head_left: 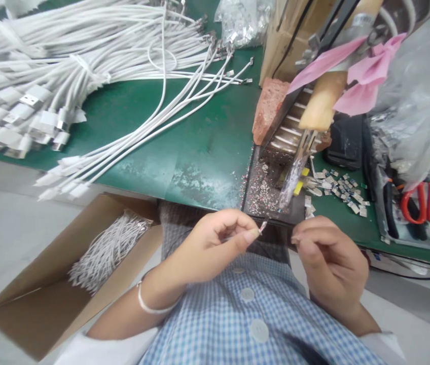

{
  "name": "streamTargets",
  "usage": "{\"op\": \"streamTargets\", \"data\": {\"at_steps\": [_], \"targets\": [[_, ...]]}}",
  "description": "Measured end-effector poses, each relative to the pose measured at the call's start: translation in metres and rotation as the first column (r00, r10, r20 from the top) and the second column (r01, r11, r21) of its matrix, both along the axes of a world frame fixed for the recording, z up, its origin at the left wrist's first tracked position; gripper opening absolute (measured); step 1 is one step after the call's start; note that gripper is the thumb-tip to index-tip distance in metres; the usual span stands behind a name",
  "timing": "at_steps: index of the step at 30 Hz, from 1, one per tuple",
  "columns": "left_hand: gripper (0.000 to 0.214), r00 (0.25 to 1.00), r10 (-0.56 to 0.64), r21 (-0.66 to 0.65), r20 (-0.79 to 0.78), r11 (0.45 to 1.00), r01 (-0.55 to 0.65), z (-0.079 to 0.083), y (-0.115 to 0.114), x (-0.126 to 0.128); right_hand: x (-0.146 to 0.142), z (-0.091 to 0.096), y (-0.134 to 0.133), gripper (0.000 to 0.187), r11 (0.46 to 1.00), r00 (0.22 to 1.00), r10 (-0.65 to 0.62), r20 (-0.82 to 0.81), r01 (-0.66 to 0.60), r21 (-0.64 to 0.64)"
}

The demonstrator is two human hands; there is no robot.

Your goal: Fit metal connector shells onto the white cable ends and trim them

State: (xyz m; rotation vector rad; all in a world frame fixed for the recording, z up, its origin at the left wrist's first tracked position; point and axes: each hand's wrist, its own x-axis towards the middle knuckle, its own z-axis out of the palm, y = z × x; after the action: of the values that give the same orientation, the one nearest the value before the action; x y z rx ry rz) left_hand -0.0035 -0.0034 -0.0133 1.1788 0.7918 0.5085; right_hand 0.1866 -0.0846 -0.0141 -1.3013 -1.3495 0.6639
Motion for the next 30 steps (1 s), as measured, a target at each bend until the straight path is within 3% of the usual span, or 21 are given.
{"op": "streamTargets", "data": {"at_steps": [3, 6, 10, 17, 30], "targets": [[0.015, 0.999, 0.031, 0.020, -0.013, 0.999, -0.031, 0.004, 0.003, 0.003, 0.003, 0.002, 0.001, 0.018, 0.999, 0.978, 0.019, 0.210, -0.027, 0.035], [0.014, 0.998, 0.066, 0.027, -0.003, 0.997, -0.066, 0.008, 0.005, 0.007, 0.003, 0.004, 0.005, 0.018, 0.999, 0.953, 0.045, 0.301, -0.049, 0.004], [0.016, 0.998, 0.062, 0.029, 0.012, 0.998, -0.062, 0.012, 0.006, 0.009, -0.001, 0.003, 0.012, 0.018, 0.999, 0.973, -0.011, 0.230, 0.003, 0.037], [0.026, 0.998, 0.064, 0.000, 0.001, 0.998, -0.064, 0.005, 0.007, 0.012, -0.002, 0.004, 0.016, 0.019, 0.996, 0.985, 0.074, 0.157, -0.080, 0.033], [0.020, 0.994, 0.074, -0.001, 0.084, 0.997, -0.074, 0.004, 0.009, 0.017, -0.004, 0.010, 0.015, 0.017, 0.998, 0.996, 0.021, 0.088, -0.027, 0.063]]}}
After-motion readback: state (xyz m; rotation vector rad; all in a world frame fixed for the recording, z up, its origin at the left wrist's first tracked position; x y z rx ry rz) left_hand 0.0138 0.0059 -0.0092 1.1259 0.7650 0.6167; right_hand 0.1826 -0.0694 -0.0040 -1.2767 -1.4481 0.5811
